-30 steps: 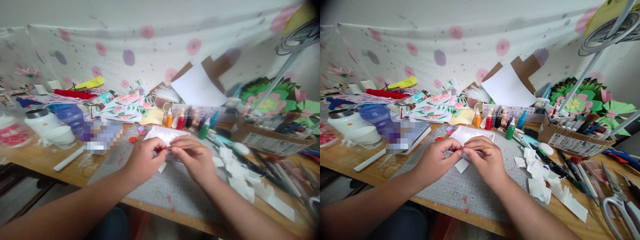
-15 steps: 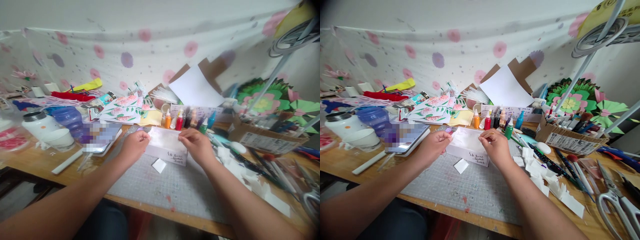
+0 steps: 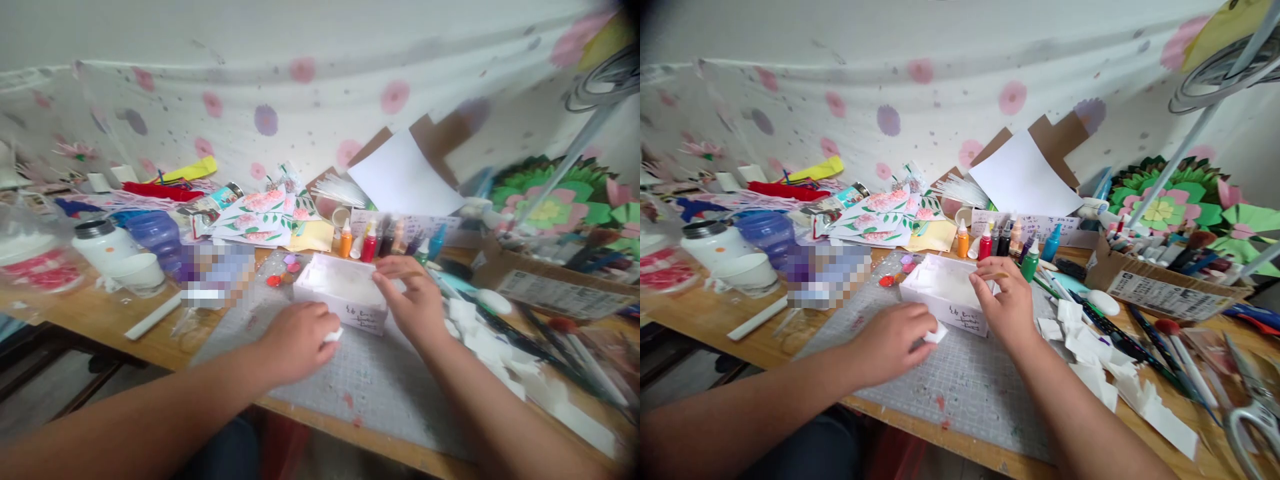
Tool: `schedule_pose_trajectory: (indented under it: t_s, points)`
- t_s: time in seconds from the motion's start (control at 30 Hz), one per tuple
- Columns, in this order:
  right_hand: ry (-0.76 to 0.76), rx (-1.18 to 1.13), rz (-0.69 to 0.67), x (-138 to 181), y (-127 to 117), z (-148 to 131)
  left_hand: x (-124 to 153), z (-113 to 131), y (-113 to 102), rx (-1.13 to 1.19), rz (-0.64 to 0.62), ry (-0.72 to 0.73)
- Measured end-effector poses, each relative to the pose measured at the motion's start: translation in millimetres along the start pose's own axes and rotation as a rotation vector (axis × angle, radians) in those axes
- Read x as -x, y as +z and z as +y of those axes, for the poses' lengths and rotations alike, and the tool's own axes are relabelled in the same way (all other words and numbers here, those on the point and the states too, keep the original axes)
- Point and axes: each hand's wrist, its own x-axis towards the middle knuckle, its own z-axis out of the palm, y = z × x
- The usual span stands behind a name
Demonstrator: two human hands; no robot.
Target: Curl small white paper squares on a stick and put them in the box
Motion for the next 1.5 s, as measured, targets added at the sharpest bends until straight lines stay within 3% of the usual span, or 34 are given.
schedule_pose_trajectory:
  t_s: [0.17,0.33,0.5,0.73,0.87,1.3,1.5]
  points:
    - [-0.189,0.079,-0.059,8,5,-12,4,4,9,-0.110,-0.119,-0.008]
    - [-0.215,0.065,-0.115,14,9,-15,0,-3,14,-0.126,-0.159,0.013]
    - [-0.202,0.017,-0.118,15,8,-17,-7,-6,16,-0.014,-0.111,0.004]
    - [-0.011,-0.257,-0.125,13,6,-26,-9,-11,1,0.295,0.039,-0.141]
    - [0.011,-0.311,-0.169,12,3,-34,-7,-16,-9,0.740,0.149,-0.310]
    - [0.051,-0.368,-0.348,13,4,-44,-4,-6,-26,1.024,0.121,-0.365]
    - [0.042,-0.338,-0.276,16,2,-46,-2,0,-25,1.375,0.113,-0.395]
